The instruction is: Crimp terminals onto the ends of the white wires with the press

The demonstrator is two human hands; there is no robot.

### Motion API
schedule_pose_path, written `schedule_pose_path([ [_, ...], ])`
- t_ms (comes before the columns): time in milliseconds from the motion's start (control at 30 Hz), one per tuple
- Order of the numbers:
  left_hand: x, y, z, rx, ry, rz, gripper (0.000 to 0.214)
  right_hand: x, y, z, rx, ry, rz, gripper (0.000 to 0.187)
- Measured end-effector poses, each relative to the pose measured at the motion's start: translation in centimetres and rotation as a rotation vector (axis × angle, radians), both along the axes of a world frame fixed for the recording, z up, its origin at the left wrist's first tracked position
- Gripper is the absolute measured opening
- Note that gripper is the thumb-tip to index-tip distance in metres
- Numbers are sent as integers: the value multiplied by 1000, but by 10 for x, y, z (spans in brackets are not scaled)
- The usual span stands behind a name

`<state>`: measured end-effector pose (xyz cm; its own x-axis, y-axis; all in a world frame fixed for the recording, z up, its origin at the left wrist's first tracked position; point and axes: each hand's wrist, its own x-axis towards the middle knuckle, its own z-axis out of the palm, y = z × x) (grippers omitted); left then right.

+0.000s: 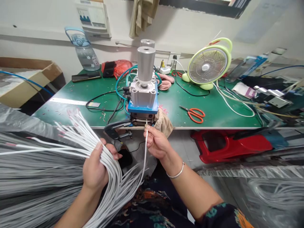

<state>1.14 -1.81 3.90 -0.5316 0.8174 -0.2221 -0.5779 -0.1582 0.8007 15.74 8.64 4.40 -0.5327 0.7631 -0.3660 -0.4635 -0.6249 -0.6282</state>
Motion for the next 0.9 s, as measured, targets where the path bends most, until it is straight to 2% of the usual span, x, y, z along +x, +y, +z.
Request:
schedule_pose_path([
  [133, 1, -2, -9, -117, -35, -24, 21, 4, -1, -9, 174, -96, -11, 27],
  [233, 4, -2, -18, -188, -9, -74, 28, 11, -5, -15, 325, -207, 44, 28],
  [400, 12, -4, -30, -240, 46, -205, 30, 19, -12, -20, 408, -303, 108, 27],
  [533, 15, -6, -35, -263, 81, -242, 30, 20, -12, -23, 397, -302, 107, 28],
  [633, 13, -7, -36, -254, 91, -221, 31, 19, -9, -22, 320, -238, 87, 28],
  [767, 6, -5, -27, -241, 72, -127, 32, 12, -3, -14, 164, -92, 38, 26],
  [900, 2, -2, -16, -227, 70, -66, 30, 4, 2, -8, 64, -38, 33, 26],
])
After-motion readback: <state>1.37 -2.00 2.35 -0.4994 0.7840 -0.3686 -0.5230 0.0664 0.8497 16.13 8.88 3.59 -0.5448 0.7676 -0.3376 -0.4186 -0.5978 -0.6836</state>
